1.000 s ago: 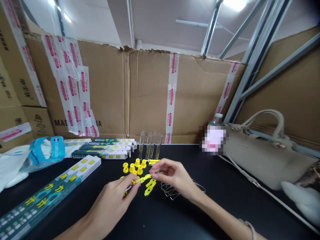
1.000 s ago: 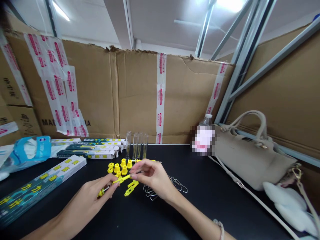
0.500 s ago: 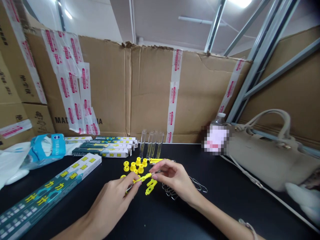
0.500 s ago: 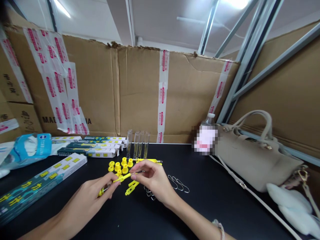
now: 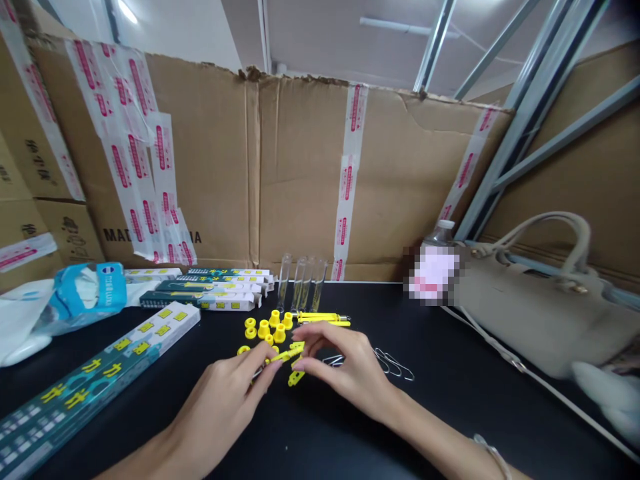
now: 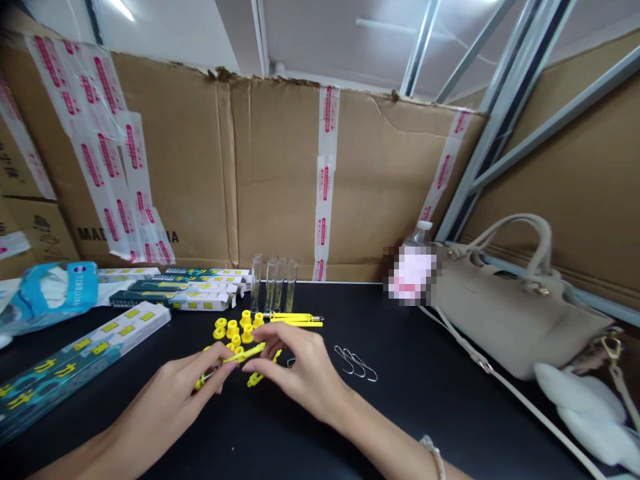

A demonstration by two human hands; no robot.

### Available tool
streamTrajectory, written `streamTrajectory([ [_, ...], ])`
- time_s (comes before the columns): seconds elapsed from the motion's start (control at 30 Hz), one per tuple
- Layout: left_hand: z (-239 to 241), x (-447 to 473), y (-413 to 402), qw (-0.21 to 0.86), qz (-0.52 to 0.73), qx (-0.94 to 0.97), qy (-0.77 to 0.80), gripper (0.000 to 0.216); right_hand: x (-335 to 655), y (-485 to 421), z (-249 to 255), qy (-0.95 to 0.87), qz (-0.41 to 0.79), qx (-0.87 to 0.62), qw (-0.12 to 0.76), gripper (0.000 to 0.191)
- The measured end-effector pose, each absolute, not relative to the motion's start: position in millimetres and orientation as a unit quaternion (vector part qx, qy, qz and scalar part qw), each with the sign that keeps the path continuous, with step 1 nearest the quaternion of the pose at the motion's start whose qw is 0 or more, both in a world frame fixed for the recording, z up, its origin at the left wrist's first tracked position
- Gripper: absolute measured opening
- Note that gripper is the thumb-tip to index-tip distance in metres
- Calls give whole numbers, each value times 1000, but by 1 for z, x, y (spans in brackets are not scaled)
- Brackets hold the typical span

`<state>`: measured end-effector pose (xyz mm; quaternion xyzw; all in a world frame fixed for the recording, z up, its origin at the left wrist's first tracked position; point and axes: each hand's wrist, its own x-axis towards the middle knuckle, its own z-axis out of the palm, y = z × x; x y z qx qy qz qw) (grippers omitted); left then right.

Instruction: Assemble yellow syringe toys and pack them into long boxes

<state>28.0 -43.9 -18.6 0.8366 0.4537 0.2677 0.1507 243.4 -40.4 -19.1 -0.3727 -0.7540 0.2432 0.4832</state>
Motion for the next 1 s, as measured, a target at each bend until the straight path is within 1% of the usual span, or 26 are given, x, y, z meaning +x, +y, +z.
streamTrajectory([
  [0.07,-16,28,-44,144,266,834,461,29,252,-33,-16,-713,188,-429,522,22],
  [0.13,-15,28,-44,142,265,834,463,30,263,-20,-15,-660,116,-501,547,26],
  [0.2,-15,28,-45,138,263,835,463,31,273,-5,-19,-643,66,-544,534,35],
  [0.23,-15,29,-46,135,262,836,463,31,277,3,-21,-644,62,-552,527,40],
  [0.33,-18,29,-46,132,259,841,456,29,282,21,-30,-651,59,-563,505,50],
  [0.43,-20,29,-45,136,257,843,454,26,280,30,-35,-658,61,-572,486,51],
  [0.5,-20,30,-44,139,255,842,456,27,280,33,-37,-658,63,-576,481,47],
  [0.63,-18,31,-45,152,242,841,460,28,285,35,-36,-649,66,-579,490,30],
  [0.77,-17,30,-46,161,245,837,463,27,289,34,-35,-632,70,-575,515,31],
  [0.83,-17,29,-46,163,247,836,462,26,288,35,-35,-630,79,-569,523,35],
  [0.93,-15,29,-46,162,241,833,471,27,284,38,-38,-633,99,-566,519,51],
  [1.0,-14,30,-46,163,238,831,476,28,281,41,-40,-636,113,-569,509,55],
])
